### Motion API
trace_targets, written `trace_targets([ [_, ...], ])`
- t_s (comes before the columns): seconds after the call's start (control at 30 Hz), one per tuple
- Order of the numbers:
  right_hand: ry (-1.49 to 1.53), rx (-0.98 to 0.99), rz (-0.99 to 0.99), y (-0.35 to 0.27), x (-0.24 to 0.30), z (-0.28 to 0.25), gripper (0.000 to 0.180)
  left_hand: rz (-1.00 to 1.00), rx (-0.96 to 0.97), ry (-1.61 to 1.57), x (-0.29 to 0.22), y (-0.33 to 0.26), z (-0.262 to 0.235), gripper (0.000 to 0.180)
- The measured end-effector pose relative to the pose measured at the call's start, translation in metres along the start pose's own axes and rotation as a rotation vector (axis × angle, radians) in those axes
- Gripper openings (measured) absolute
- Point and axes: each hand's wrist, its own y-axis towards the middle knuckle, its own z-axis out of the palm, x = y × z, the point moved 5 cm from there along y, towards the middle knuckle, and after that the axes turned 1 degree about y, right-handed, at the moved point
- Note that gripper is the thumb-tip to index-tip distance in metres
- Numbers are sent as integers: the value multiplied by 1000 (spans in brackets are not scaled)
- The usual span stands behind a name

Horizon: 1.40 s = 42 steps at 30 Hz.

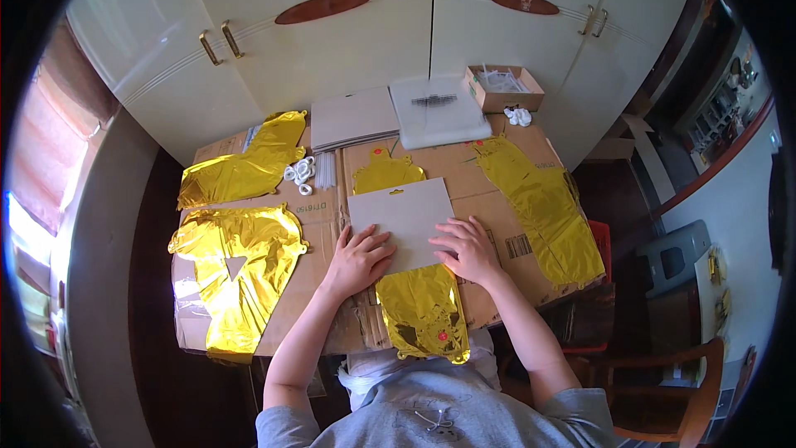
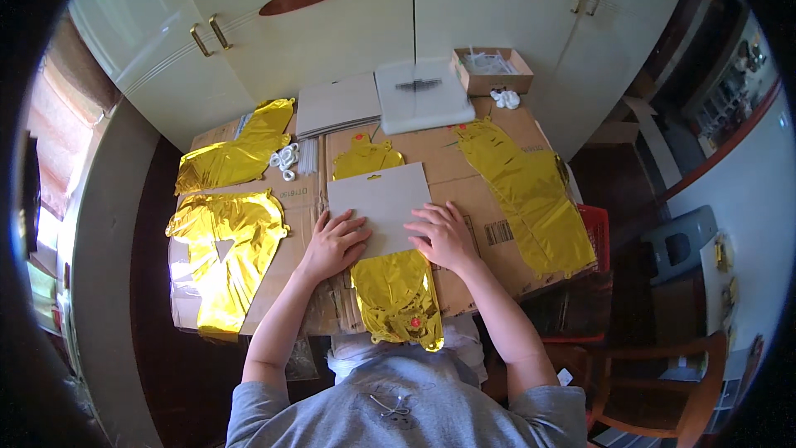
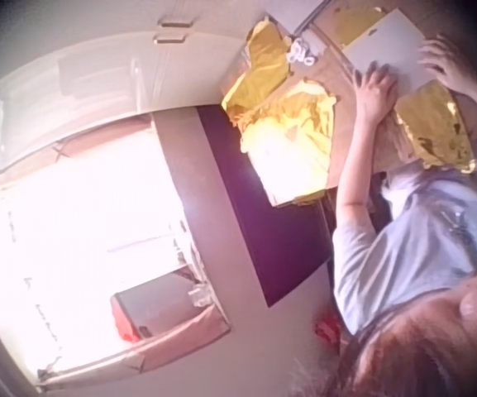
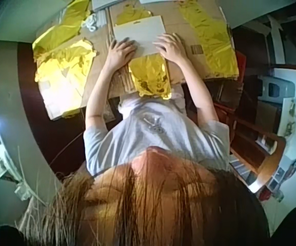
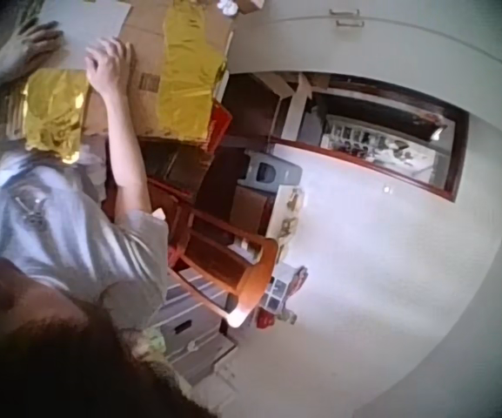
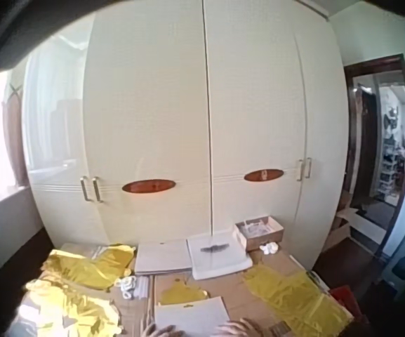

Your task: Folding and arranging gold-colored foil sheets on a cardboard-covered table.

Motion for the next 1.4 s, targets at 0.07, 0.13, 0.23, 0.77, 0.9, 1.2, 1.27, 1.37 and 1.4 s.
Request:
trace_targets([
  [0.07, 0, 12, 6, 0, 0, 0, 27, -14, 39, -18, 1, 0, 0, 30],
  [0.13, -4, 21, 9, -1, -1, 0, 29, -8, 45, -15, 1, 0, 1, 29],
  [0.23, -20, 33, 8, -1, -2, 2, 29, 6, 110, 25, -1, 4, 0, 30],
  [0.77, 158, 188, -201, -28, 32, -27, 57, 217, 443, 208, -19, 27, -11, 62],
  [0.9, -43, 464, -323, -82, 62, -58, 77, 238, 480, 195, -22, 30, -9, 58],
  [1.2, -78, -42, -587, -105, 86, -43, 25, 247, 454, 171, -17, 28, -10, 56],
  [1.27, -52, -101, -603, -93, 87, -46, 23, 241, 471, 150, -14, 28, -11, 57],
  [1.37, 69, -157, -540, -59, 83, -64, 19, 259, 389, 88, 1, 29, 1, 57],
  [1.4, 125, -166, -499, -47, 79, -69, 19, 254, 394, 56, 5, 31, 4, 57],
])
